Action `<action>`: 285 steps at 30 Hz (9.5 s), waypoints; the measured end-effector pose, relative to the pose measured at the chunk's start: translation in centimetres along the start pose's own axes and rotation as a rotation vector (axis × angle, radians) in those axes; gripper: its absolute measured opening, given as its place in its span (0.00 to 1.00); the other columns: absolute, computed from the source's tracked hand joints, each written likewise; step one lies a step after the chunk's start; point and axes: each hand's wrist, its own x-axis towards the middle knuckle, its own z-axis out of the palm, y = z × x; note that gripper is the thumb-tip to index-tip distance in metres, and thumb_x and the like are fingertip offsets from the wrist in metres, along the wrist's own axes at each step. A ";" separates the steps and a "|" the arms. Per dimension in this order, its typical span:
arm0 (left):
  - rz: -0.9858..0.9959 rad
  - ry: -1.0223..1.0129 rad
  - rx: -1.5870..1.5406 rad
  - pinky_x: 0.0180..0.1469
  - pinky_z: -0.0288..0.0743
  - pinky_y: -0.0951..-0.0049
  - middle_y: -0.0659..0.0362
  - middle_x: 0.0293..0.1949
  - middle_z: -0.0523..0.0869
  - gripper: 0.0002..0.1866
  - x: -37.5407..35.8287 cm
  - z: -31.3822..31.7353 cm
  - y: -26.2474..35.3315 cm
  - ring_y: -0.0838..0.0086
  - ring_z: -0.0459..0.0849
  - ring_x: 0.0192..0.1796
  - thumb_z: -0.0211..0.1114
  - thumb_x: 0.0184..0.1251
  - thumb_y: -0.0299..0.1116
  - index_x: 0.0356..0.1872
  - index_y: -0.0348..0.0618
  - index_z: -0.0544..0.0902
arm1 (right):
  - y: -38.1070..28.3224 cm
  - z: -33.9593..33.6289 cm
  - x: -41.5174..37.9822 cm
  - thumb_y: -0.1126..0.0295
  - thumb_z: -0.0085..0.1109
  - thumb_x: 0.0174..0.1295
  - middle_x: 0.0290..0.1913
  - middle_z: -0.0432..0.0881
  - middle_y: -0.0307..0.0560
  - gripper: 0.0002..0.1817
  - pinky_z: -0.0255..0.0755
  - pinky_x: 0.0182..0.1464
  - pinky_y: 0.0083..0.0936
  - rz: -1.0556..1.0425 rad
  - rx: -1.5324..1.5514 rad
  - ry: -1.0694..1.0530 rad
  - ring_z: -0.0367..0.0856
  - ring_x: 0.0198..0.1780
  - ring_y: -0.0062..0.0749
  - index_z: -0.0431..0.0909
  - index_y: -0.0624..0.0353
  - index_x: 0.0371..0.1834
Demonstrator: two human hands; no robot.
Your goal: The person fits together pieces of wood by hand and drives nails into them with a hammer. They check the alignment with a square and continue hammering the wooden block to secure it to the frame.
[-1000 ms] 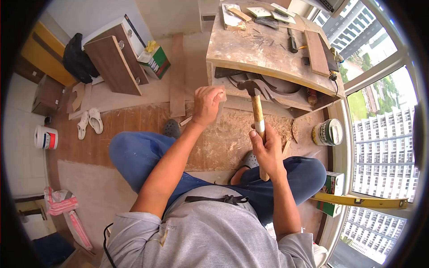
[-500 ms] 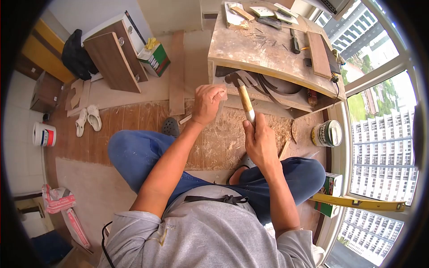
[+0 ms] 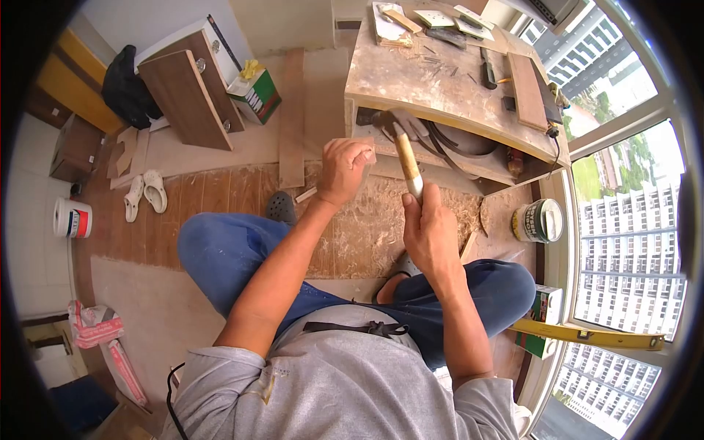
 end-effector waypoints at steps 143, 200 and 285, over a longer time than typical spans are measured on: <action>-0.246 -0.629 -0.021 0.82 0.49 0.45 0.60 0.44 0.89 0.23 -7.2 -19.9 16.7 0.64 0.85 0.54 0.73 0.55 0.25 0.55 0.46 0.86 | 1.7 6.2 -3.7 0.79 0.71 0.58 0.79 0.71 0.50 0.33 0.80 0.69 0.45 -0.261 0.269 -0.408 0.77 0.73 0.59 0.76 0.47 0.70; -0.865 -0.803 -0.397 0.57 0.77 0.71 0.57 0.54 0.84 0.23 3.2 -5.6 -4.1 0.75 0.82 0.55 0.75 0.69 0.35 0.60 0.37 0.80 | 15.1 14.7 7.6 0.69 0.66 0.63 0.60 0.86 0.68 0.31 0.77 0.66 0.40 -0.023 0.198 -0.365 0.85 0.62 0.58 0.76 0.61 0.71; -1.062 0.107 -0.553 0.59 0.73 0.67 0.62 0.54 0.89 0.19 -4.3 -2.5 2.2 0.78 0.84 0.55 0.74 0.75 0.41 0.60 0.43 0.84 | 6.5 6.8 -2.3 0.53 0.50 0.84 0.29 0.75 0.37 0.18 0.75 0.24 0.24 0.901 1.526 -0.299 0.73 0.23 0.23 0.74 0.59 0.49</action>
